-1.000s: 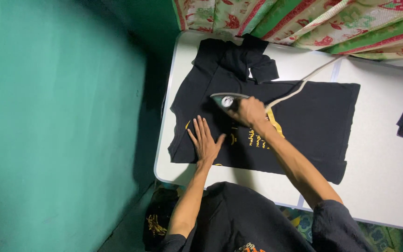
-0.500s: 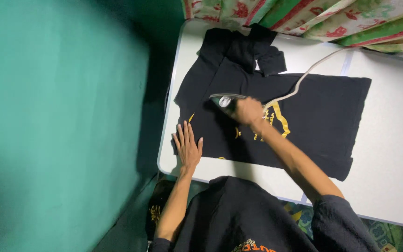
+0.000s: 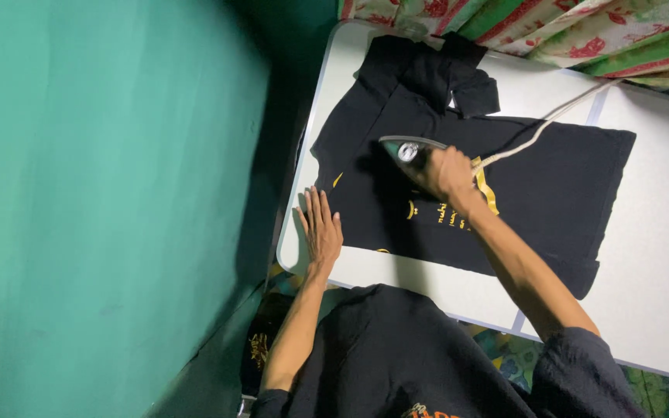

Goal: Ironing a black t-shirt and then beginning to fold it on a table.

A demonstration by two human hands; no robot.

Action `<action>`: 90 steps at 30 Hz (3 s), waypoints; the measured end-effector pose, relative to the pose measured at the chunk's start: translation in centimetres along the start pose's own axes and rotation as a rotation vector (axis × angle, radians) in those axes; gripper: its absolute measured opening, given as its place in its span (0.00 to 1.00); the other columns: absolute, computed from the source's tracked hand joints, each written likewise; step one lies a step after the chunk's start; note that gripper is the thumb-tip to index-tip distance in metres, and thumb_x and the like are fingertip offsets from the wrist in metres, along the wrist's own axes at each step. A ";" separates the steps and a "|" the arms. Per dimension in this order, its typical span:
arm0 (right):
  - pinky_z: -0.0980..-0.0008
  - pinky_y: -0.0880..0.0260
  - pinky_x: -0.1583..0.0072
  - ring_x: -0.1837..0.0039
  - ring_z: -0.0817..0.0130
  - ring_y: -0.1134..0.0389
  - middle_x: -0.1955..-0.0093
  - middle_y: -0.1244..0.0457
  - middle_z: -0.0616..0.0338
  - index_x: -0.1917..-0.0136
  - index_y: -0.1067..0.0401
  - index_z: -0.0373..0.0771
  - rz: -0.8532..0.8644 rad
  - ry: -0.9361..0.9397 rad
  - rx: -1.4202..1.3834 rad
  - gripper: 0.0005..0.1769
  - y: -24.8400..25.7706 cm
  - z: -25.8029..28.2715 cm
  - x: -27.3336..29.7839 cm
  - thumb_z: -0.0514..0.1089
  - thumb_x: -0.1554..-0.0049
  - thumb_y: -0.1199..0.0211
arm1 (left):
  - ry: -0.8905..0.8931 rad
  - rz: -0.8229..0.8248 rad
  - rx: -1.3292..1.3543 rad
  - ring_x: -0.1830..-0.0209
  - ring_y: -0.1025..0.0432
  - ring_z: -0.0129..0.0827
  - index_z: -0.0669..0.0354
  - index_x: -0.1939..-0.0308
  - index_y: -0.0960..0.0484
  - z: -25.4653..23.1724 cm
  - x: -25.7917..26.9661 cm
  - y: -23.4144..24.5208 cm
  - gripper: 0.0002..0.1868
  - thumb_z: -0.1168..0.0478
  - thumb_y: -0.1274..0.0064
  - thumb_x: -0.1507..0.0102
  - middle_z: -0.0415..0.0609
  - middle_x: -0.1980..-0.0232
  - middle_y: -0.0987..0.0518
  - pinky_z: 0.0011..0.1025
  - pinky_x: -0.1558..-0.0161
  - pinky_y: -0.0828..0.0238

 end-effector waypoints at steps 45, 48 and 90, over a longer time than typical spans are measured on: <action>0.63 0.22 0.57 0.66 0.63 0.26 0.75 0.32 0.65 0.77 0.26 0.55 -0.030 -0.074 -0.068 0.20 -5.3 0.3 -6.6 0.50 0.45 0.44 | -0.098 -0.023 -0.092 0.18 0.56 0.54 0.71 0.26 0.42 -3.9 -2.2 -1.2 0.42 0.45 0.57 0.35 0.66 0.20 0.48 0.64 0.25 0.72; 0.57 0.21 0.56 0.58 0.57 0.23 0.65 0.28 0.54 0.66 0.19 0.47 -0.069 -0.158 -0.053 0.19 -3.8 -3.4 -7.9 0.48 0.42 0.48 | -0.104 -0.034 -0.096 0.18 0.54 0.54 0.72 0.26 0.42 -3.9 -2.5 -1.1 0.41 0.44 0.58 0.35 0.66 0.20 0.47 0.64 0.25 0.70; 0.50 0.22 0.51 0.52 0.48 0.24 0.59 0.30 0.44 0.58 0.20 0.32 -0.014 -0.019 -0.008 0.17 5.3 2.3 -3.9 0.44 0.43 0.47 | -0.085 0.012 -0.104 0.18 0.54 0.53 0.70 0.25 0.43 -3.6 -2.4 -1.7 0.41 0.44 0.58 0.34 0.66 0.20 0.47 0.64 0.25 0.69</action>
Point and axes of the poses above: each hand's wrist, its own x-axis away from the middle knuckle, its own y-axis out of the back of the hand, z = x × y, the point moved 10 cm from there along -x, towards the middle knuckle
